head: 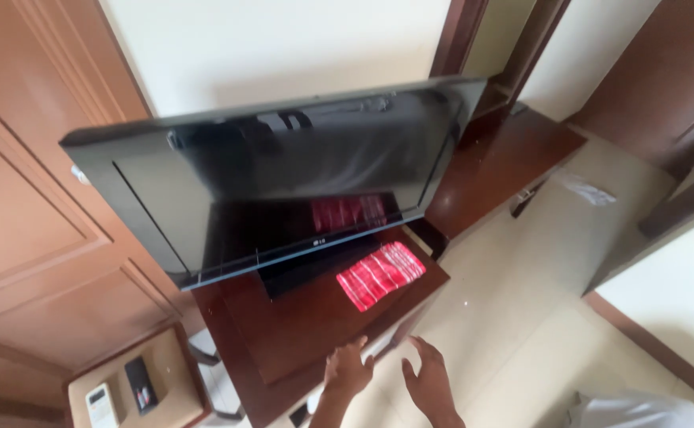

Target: The person cleans a television screen and a bedside table using a red and white checkered cloth. They first move a remote control and a black device from the TV stand to a nearby stool, then wipe the TV screen and the stand. Finally, they move to the bedside table and wipe its surface.

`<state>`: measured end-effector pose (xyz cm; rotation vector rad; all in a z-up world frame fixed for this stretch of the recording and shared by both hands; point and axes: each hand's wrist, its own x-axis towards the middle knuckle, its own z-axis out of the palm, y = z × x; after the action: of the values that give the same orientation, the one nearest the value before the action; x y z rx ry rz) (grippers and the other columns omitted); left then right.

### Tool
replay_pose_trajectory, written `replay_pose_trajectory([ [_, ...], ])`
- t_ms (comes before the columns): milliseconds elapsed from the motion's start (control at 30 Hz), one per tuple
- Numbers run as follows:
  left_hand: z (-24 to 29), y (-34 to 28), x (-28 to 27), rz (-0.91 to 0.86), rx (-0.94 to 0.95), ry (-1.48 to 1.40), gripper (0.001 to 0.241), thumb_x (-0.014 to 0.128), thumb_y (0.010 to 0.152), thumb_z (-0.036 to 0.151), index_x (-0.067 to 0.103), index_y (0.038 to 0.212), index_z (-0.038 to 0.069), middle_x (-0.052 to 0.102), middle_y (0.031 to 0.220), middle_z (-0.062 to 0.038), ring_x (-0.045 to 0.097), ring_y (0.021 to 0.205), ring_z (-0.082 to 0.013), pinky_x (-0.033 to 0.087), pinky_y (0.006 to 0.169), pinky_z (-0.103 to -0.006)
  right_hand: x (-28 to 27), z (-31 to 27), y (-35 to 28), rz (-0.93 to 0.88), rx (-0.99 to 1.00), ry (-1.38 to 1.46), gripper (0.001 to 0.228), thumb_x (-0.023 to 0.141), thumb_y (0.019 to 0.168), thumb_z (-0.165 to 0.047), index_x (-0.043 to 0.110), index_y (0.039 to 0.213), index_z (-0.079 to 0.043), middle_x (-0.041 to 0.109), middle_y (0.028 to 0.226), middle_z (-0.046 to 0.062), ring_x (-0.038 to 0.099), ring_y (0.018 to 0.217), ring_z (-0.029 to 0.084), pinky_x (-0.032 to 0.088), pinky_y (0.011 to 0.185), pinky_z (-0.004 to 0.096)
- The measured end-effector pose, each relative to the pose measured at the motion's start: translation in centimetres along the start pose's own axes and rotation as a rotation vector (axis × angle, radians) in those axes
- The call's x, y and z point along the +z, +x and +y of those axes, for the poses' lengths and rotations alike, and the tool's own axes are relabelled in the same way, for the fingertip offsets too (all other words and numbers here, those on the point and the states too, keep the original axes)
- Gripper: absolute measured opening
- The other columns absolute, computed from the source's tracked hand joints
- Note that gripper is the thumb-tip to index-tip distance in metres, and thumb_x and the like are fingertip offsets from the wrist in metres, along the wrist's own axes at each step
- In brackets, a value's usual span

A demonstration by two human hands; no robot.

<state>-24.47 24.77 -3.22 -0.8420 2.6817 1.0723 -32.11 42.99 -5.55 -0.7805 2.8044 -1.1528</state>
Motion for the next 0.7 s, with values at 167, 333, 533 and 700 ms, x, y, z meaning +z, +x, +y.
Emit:
replay_pose_trajectory([
  [167,0.7,3.0,-2.2,-0.041,0.034,-0.04,0.056,0.067,0.093,0.03,0.055,0.145,0.017,0.07,0.123,-0.018,0.064,0.122,-0.0357,0.044,0.114,-0.0471,0.8,0.3,3.7,0.013,0.03,-0.037,0.053,0.073,0.083,-0.012,0.059,0.135,-0.009,0.061,0.138,0.017,0.052,0.133,0.037,0.042,0.112,0.044],
  [333,0.3,5.6,-4.6,-0.005,0.04,-0.065,0.056,0.068,0.092,0.029,0.055,0.144,0.014,0.07,0.122,-0.018,0.065,0.119,-0.0354,0.043,0.114,-0.0479,2.5,-0.2,7.4,0.014,0.011,-0.042,0.052,0.072,0.085,-0.012,0.059,0.135,-0.008,0.061,0.14,0.018,0.052,0.134,0.037,0.042,0.112,0.045],
  [533,-1.9,9.1,-5.2,0.027,-0.063,-0.044,0.056,0.066,0.094,0.03,0.054,0.147,0.014,0.071,0.119,-0.019,0.066,0.119,-0.0332,0.046,0.112,-0.0449,4.3,-2.1,12.8,-0.052,-0.034,-0.004,0.052,0.073,0.085,-0.013,0.06,0.135,-0.007,0.057,0.143,0.02,0.048,0.138,0.038,0.039,0.114,0.046],
  [700,-2.8,12.0,-5.9,0.17,-0.136,-0.111,0.054,0.069,0.092,0.026,0.057,0.142,0.012,0.068,0.13,-0.012,0.06,0.127,-0.0278,0.044,0.111,-0.0438,6.0,-3.0,18.1,-0.185,-0.112,0.003,0.052,0.07,0.088,-0.015,0.058,0.137,-0.004,0.06,0.141,0.018,0.05,0.138,0.034,0.039,0.115,0.045],
])
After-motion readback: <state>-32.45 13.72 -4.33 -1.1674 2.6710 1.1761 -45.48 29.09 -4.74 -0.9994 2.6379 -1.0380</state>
